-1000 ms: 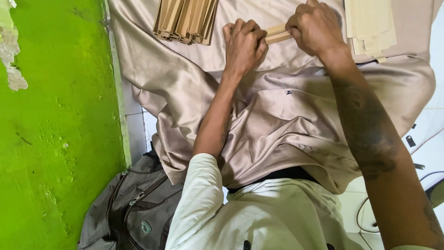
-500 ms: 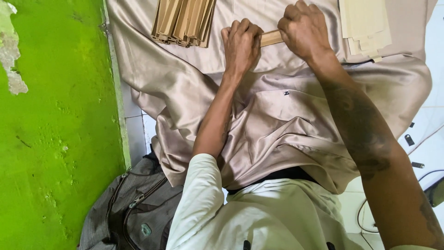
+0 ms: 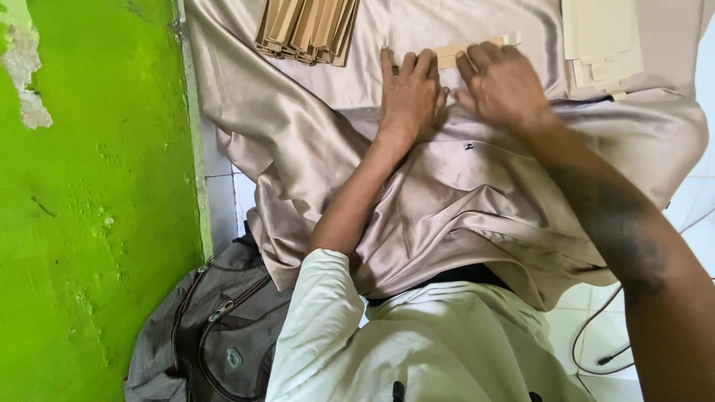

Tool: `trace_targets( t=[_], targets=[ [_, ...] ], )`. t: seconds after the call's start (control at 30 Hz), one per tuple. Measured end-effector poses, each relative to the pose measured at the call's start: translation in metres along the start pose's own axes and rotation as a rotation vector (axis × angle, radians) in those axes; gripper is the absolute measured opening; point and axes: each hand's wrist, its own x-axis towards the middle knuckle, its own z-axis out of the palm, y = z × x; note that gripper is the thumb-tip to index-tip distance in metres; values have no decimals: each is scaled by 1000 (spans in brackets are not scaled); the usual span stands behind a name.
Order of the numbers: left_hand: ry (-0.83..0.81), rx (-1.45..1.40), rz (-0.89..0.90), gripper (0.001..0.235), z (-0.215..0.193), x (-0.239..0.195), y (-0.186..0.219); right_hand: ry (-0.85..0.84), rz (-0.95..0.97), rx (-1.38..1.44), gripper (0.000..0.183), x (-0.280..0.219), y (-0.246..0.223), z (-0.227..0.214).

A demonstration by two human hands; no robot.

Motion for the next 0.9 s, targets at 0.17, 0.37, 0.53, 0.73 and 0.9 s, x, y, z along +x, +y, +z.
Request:
trace_targets(
  t=[0.17, 0.37, 0.53, 0.73, 0.9],
  targets=[
    [224, -160, -15, 45, 13, 10, 0, -21, 107, 244, 72, -13, -13, 15],
    [590, -405, -35, 21, 34, 27, -23, 184, 181, 557, 55, -1, -8, 14],
    [472, -581, -49, 14, 18, 20, -26, 399, 196, 409, 45, 17, -19, 12],
    [384, -633, -48, 15, 37, 21, -35, 365, -17, 550, 33, 23, -20, 11],
    [441, -406, 263, 47, 30, 20, -45, 315, -76, 492, 26, 9, -2, 18]
  ],
)
